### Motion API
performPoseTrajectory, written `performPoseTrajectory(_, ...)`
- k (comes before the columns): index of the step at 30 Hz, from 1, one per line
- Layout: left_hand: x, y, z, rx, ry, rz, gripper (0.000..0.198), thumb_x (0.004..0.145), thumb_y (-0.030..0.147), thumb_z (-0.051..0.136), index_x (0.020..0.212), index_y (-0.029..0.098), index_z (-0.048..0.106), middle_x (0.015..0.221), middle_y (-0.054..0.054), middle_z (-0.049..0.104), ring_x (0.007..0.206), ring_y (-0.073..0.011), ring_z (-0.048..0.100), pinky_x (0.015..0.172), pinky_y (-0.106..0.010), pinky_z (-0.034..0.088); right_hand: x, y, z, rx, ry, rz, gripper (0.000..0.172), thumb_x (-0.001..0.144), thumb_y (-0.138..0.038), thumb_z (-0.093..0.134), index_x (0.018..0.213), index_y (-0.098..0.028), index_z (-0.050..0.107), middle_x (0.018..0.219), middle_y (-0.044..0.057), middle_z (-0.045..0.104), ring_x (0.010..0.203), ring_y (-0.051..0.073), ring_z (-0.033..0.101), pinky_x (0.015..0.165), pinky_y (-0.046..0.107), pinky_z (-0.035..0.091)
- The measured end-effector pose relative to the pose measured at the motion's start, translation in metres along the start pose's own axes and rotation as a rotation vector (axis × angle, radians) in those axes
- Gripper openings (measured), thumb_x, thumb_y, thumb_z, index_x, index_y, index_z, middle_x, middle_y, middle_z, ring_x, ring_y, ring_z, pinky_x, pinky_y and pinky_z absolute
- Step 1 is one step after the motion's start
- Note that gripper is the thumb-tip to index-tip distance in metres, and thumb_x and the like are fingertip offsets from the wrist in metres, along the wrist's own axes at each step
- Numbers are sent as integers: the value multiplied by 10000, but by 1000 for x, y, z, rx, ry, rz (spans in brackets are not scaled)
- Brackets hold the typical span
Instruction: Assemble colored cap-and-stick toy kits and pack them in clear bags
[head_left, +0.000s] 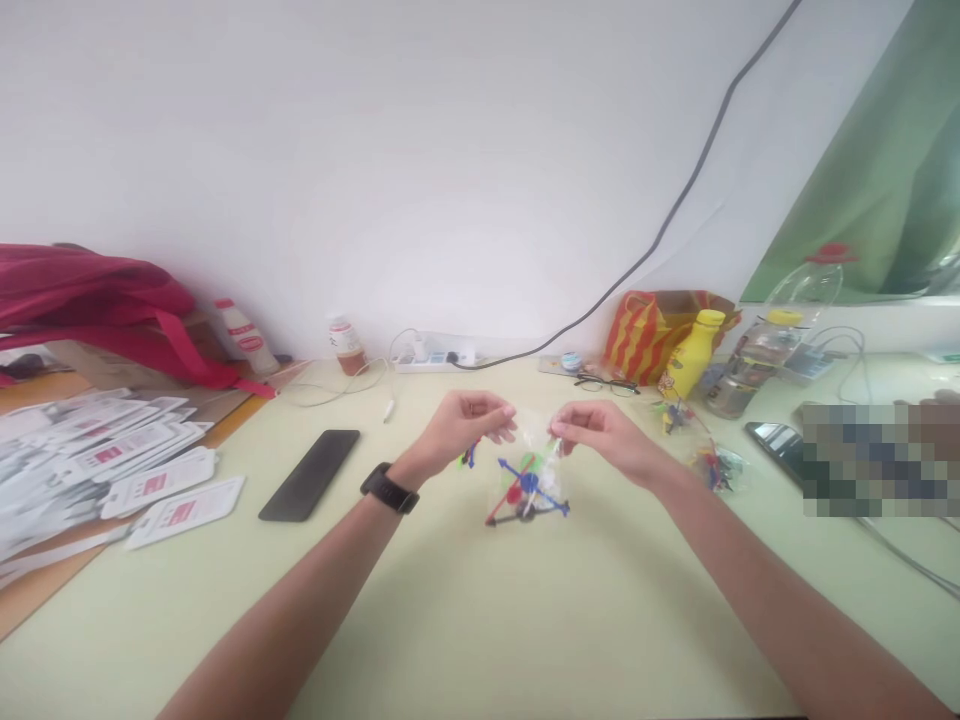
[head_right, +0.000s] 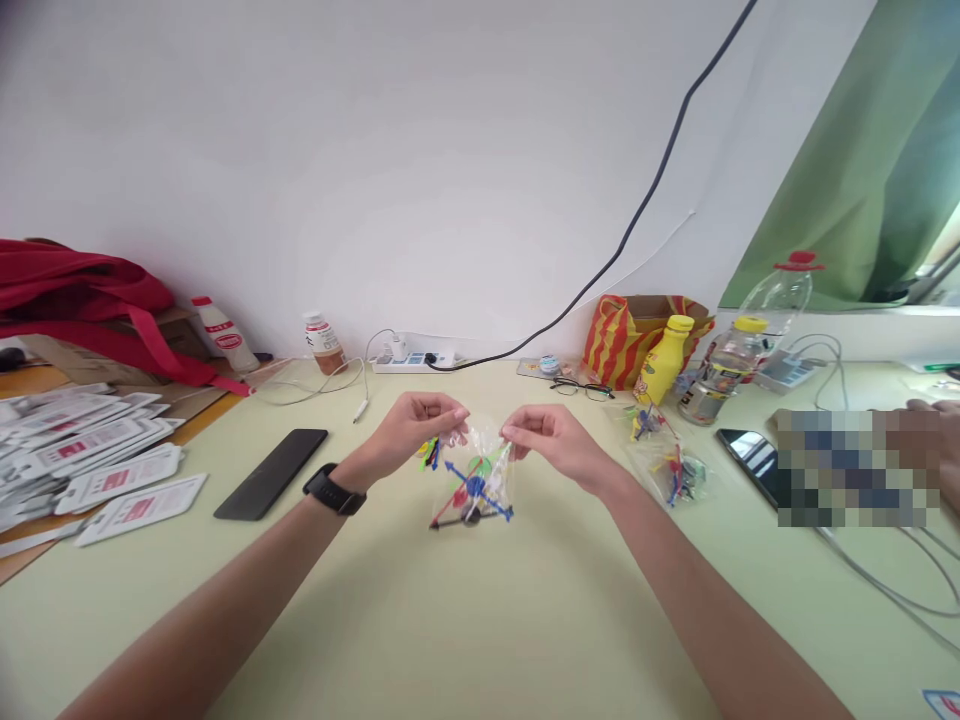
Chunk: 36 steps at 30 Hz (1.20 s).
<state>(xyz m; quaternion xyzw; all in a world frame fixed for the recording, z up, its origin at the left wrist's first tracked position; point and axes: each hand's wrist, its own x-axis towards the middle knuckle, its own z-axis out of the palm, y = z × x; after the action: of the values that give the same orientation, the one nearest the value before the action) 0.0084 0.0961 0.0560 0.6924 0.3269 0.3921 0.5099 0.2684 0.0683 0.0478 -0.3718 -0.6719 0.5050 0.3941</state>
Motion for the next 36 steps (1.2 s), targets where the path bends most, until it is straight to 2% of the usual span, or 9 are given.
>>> performPoseTrajectory(5, -39, -25, 10, -40, 20, -91, 305, 845, 420, 826, 897, 124, 772, 777, -87, 769, 721, -189, 738, 697, -289, 595, -29, 30, 21, 3, -31, 65, 358, 852, -530, 764, 847, -172, 765, 829, 55, 722, 792, 186, 656, 782, 329, 529)
performPoseTrajectory(11, -46, -47, 12, -39, 29, -118, 322, 798, 409, 865, 951, 141, 774, 820, -89, 783, 761, -208, 753, 729, -313, 605, -26, 52, 31, 89, 57, 57, 361, 817, -502, 803, 1007, -196, 771, 831, 45, 727, 767, 185, 655, 735, 335, 536)
performPoseTrajectory(15, -46, -46, 12, -102, 51, -80, 289, 787, 373, 874, 944, 144, 794, 828, -85, 785, 749, -200, 746, 732, -312, 602, -29, 53, 30, 154, 89, 81, 381, 794, -488, 817, 1044, -200, 810, 830, 65, 750, 757, 193, 664, 739, 355, 545)
performPoseTrajectory(22, -50, -42, 14, -156, 123, -66, 171, 847, 283, 780, 923, 135, 821, 868, -114, 796, 787, -211, 740, 788, -332, 598, -28, 59, 33, 278, 139, 77, 253, 788, -389, 791, 942, -196, 841, 801, 80, 745, 747, 192, 638, 716, 345, 521)
performPoseTrajectory(25, -51, -46, 17, -167, 114, -46, 259, 921, 342, 683, 949, 125, 821, 905, -130, 790, 824, -224, 733, 814, -353, 595, -26, 60, 32, 308, 134, 51, 299, 826, -445, 733, 925, -182, 834, 819, 91, 741, 761, 203, 644, 717, 347, 515)
performPoseTrajectory(27, -51, -49, 20, -116, 141, -39, 284, 914, 396, 713, 924, 131, 814, 881, -121, 782, 799, -218, 723, 795, -350, 598, -26, 58, 33, 281, 145, 32, 381, 876, -527, 679, 907, -174, 819, 817, 93, 734, 764, 207, 646, 721, 351, 515)
performPoseTrajectory(30, -51, -52, 25, -54, 189, -42, 270, 797, 403, 852, 885, 155, 790, 857, -88, 771, 777, -209, 721, 767, -337, 611, -27, 54, 35, 163, 182, 21, 397, 865, -571, 720, 876, -178, 770, 780, 65, 716, 733, 191, 632, 723, 343, 514)
performPoseTrajectory(34, -49, -49, 25, -97, 171, -59, 427, 761, 382, 889, 1114, 182, 755, 861, -52, 758, 809, -200, 735, 808, -339, 619, -27, 52, 38, 105, 200, 30, 447, 783, -530, 826, 1076, -206, 728, 764, 19, 709, 738, 186, 650, 765, 347, 531)
performPoseTrajectory(36, -48, -47, 23, -70, 135, -85, 398, 789, 392, 866, 1103, 169, 764, 887, -63, 764, 812, -193, 734, 804, -326, 612, -27, 53, 39, 93, 208, 31, 461, 788, -528, 821, 1102, -203, 736, 796, 31, 723, 780, 196, 674, 796, 357, 542)
